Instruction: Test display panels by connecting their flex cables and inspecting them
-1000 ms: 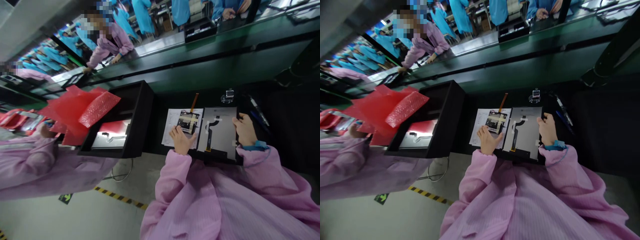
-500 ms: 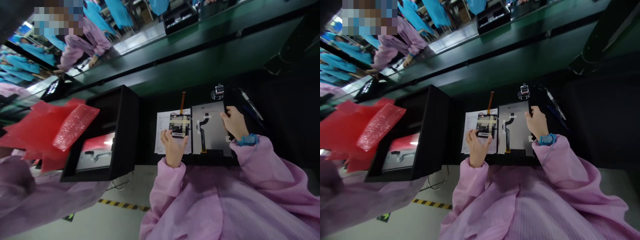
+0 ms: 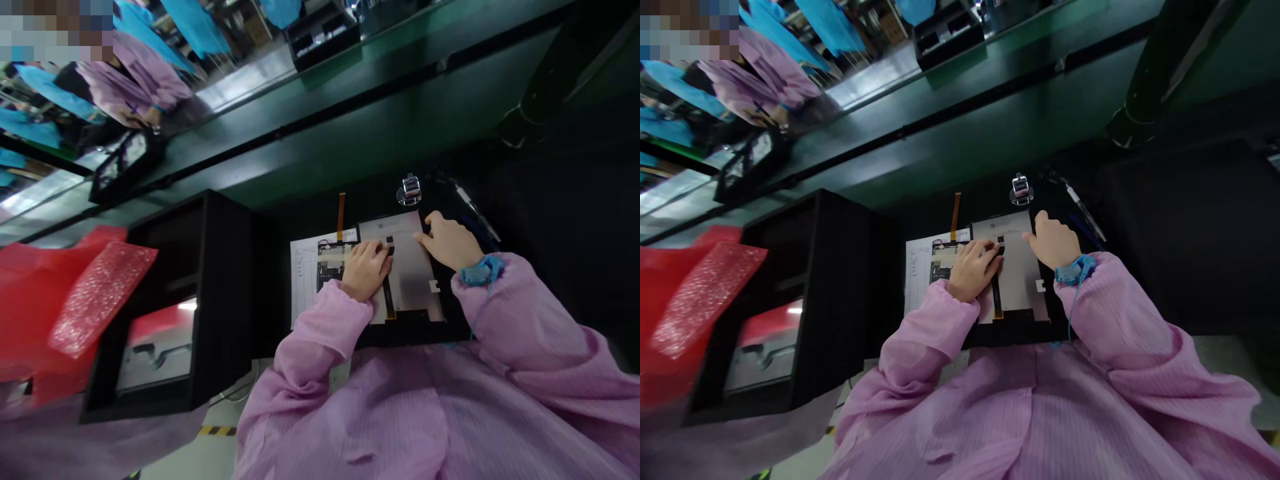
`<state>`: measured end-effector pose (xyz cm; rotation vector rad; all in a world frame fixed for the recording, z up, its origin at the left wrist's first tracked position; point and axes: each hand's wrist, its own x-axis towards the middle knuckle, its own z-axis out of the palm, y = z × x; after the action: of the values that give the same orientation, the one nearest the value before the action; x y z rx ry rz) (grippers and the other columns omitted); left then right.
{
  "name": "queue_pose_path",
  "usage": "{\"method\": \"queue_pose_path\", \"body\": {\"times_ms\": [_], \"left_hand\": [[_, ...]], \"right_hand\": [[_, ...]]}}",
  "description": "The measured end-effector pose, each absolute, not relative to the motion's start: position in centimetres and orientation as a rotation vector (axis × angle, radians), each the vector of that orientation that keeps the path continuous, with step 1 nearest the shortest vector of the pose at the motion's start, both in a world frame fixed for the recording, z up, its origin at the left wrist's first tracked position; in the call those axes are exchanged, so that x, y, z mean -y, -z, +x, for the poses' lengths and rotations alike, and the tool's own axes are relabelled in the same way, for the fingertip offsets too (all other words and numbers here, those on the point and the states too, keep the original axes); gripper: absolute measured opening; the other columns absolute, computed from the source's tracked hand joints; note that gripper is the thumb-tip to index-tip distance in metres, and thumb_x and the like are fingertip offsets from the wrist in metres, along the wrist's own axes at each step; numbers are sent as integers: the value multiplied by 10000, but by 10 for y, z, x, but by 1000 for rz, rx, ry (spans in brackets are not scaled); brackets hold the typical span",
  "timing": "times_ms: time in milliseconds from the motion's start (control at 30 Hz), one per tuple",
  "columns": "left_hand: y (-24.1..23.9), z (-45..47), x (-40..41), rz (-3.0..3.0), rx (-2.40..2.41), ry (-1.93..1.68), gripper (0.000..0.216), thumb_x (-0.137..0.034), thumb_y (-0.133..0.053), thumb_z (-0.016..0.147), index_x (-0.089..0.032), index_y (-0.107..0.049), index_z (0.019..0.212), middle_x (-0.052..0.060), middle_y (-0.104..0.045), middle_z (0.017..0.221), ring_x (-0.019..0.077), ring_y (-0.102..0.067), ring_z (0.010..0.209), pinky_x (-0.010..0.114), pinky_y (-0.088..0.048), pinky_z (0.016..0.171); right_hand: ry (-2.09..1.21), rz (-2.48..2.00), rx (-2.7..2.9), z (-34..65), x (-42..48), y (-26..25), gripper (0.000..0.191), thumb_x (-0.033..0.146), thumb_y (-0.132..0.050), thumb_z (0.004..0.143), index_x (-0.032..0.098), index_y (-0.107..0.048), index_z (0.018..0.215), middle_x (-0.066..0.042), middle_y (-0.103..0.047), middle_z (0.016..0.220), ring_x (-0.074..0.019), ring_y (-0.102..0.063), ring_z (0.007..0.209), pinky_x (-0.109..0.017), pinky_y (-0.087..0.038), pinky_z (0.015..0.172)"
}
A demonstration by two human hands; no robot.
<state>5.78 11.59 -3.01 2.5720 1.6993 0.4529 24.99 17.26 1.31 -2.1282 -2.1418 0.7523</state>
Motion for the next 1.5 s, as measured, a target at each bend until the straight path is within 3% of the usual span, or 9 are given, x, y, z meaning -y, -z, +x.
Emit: {"method": "queue_pose_path", "body": {"times_ms": [267,400,500,600,733,900,1067,1233,1500], "left_hand": [[27,70,-106,2625,-1721,-395,491,-513,-467,997,-161,-615,1306,137,-671,1110,270,-633,1024,408,-515,922],[22,68,-109,2537,-1688,-422,543,-600,-447,977,-188,-638,1275,118,-672,1078,261,-634,1004,396,-518,907],[18,45,-120,2341,-1735,-684,434,-527,-402,1017,-223,-671,1173,97,-674,1077,243,-630,1016,391,-524,906],[18,15,-134,2080,-2132,-950,379,-456,-464,999,-178,-642,1184,150,-631,1166,302,-569,1133,466,-497,970],[29,-8,-148,1892,-2409,-779,431,-456,-668,860,-134,-614,1141,194,-563,1205,375,-482,1213,559,-444,1030],[37,-5,-155,1845,-2299,-855,65,-223,-649,820,-192,-595,837,124,-556,1089,317,-483,1175,501,-437,1035],[36,-6,-160,1677,-2083,-1155,161,-67,-588,728,-211,-534,774,35,-564,910,215,-545,945,405,-479,930],[36,-5,-158,1643,-1792,-1353,35,-209,-558,867,-216,-532,844,47,-594,956,187,-584,947,355,-490,899],[32,-3,-152,1650,-1760,-1440,293,-486,-500,968,-216,-601,916,79,-641,1020,203,-603,986,356,-514,873]], "right_hand": [[-893,-2023,2062,260,-179,-3,323,380,-589,933,177,-547,1181,-91,-703,948,-290,-666,873,-378,-469,738],[-856,-2056,2036,259,-178,-5,290,375,-560,942,180,-553,1156,-96,-702,961,-289,-663,859,-362,-445,704],[-930,-2014,1947,262,-178,-3,263,357,-579,930,183,-557,1127,-69,-694,911,-263,-649,841,-339,-426,671],[-1061,-1899,1840,266,-179,-1,248,349,-597,924,178,-546,1097,-33,-661,808,-207,-622,749,-309,-411,627],[-1021,-1868,1819,267,-178,1,223,346,-598,912,185,-555,1060,-29,-652,775,-202,-617,721,-308,-407,613],[-820,-1891,1982,261,-174,4,310,295,-561,926,168,-521,1205,-60,-704,867,-260,-661,829,-331,-416,649],[-447,-1974,2203,254,-171,7,409,341,-495,958,139,-456,1312,-101,-698,836,-276,-655,729,-319,-378,584],[-215,-1942,2363,251,-165,-6,283,294,-482,971,137,-555,1195,-137,-691,919,-285,-649,829,-313,-337,562],[-279,-1259,2737,231,-168,-23,181,168,-460,977,146,-639,985,-105,-645,1099,-235,-589,1024,-318,-445,668]]}}
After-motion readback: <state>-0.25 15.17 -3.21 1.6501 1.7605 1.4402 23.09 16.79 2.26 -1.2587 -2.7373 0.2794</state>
